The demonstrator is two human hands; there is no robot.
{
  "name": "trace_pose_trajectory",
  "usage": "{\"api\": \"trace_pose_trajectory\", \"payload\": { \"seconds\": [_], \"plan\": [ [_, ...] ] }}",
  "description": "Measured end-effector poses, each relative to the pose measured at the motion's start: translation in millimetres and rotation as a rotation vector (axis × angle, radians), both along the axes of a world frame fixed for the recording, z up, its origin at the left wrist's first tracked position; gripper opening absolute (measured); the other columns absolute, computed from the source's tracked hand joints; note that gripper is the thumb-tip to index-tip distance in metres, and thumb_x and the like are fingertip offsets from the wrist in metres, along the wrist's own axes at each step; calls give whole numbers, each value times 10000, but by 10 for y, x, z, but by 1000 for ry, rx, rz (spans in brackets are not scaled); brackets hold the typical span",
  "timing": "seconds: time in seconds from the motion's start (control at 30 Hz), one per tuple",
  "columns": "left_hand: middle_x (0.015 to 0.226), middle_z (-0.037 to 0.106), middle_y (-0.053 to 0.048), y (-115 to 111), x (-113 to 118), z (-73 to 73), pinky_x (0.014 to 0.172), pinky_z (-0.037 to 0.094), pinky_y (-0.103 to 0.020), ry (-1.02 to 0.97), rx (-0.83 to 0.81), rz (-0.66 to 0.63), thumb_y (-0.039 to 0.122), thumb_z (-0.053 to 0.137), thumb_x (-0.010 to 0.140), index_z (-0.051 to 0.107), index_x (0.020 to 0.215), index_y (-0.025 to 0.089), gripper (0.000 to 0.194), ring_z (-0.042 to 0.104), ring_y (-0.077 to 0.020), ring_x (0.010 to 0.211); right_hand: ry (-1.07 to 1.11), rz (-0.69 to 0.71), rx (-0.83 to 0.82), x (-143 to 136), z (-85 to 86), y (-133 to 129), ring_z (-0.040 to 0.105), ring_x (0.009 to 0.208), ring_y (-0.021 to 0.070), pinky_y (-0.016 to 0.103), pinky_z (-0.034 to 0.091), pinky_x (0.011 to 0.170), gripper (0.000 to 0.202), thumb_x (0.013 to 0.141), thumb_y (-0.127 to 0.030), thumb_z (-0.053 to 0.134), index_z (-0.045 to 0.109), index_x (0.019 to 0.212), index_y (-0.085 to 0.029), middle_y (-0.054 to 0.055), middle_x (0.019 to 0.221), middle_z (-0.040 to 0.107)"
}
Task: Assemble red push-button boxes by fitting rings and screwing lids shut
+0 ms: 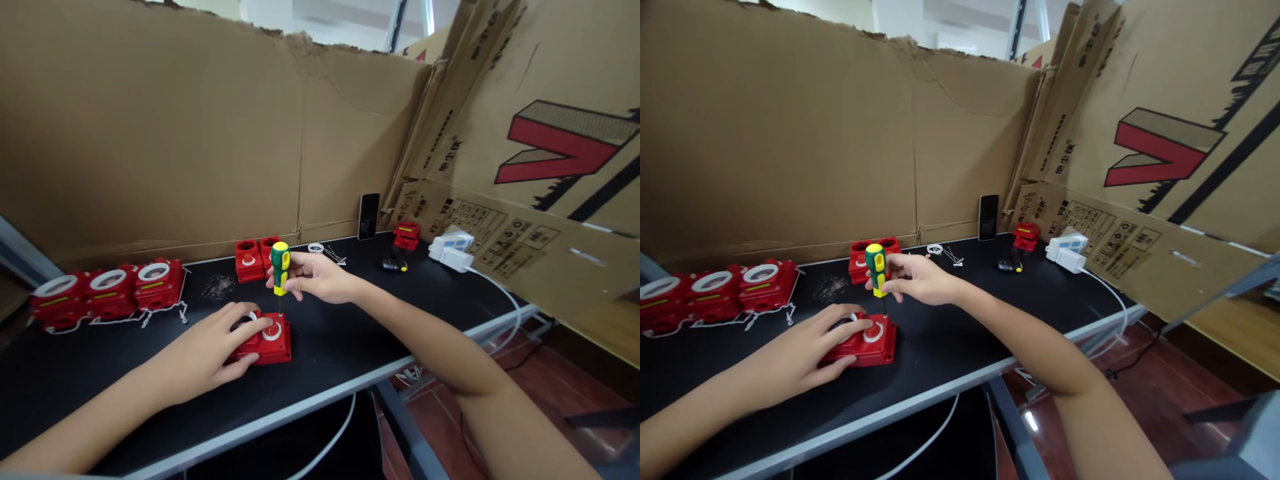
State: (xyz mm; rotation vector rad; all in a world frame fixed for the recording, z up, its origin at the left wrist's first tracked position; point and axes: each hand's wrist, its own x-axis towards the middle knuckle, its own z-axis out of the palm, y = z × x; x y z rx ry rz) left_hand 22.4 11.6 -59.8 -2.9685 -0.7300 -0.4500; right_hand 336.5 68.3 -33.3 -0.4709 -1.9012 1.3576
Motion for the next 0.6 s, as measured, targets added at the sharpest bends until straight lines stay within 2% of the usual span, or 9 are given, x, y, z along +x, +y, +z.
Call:
{"api": "trace_pose_trajectory", "payload": {
  "seconds": [0.1,0.23,0.33,0.43,0.53,0.6],
  "plan": [
    [1562,672,-159,6,-2,10,1111,674,-465,11,-3,8,313,597,1167,589,1659,308,492,753,-333,1315,-17,-69,-9,-29,-12,-32,651,746,143,284,557,654,375,922,-357,937,692,1152,-193,88,1106,847],
    [1559,674,-160,15,-9,7,1120,668,-466,12,-15,14,319,587,1169,639,1602,296,437,746,-338,1323,-16,-191,0,-79,-31,-63,610,775,140,289,537,735,491,793,-382,1046,672,1058,-206,-4,948,761],
    [1536,686,-151,11,-7,9,1098,671,-449,0,-17,11,324,583,1169,647,1586,297,423,750,-334,1304,22,-221,-21,-110,-57,-60,568,709,111,267,507,673,571,745,-419,1092,665,1060,-209,-36,940,725],
    [1520,690,-150,4,-1,10,1082,675,-435,-4,0,5,332,562,1180,612,1616,297,440,758,-324,1285,29,-87,-50,-94,-65,-26,573,618,88,264,503,596,561,863,-530,1018,672,1159,-203,17,1062,810],
    [1516,687,-156,0,8,10,1081,676,-435,-9,36,-7,336,548,1184,579,1647,298,466,762,-324,1276,9,106,-29,-42,-50,18,612,577,74,298,572,667,540,1023,-632,858,697,1264,-176,93,1175,866],
    [1515,687,-156,0,11,12,1079,676,-433,-6,39,-8,331,550,1183,576,1650,295,469,763,-323,1273,20,150,-11,-21,-45,39,628,581,69,312,601,724,531,1060,-627,823,706,1288,-162,118,1216,875]
  ]
}}
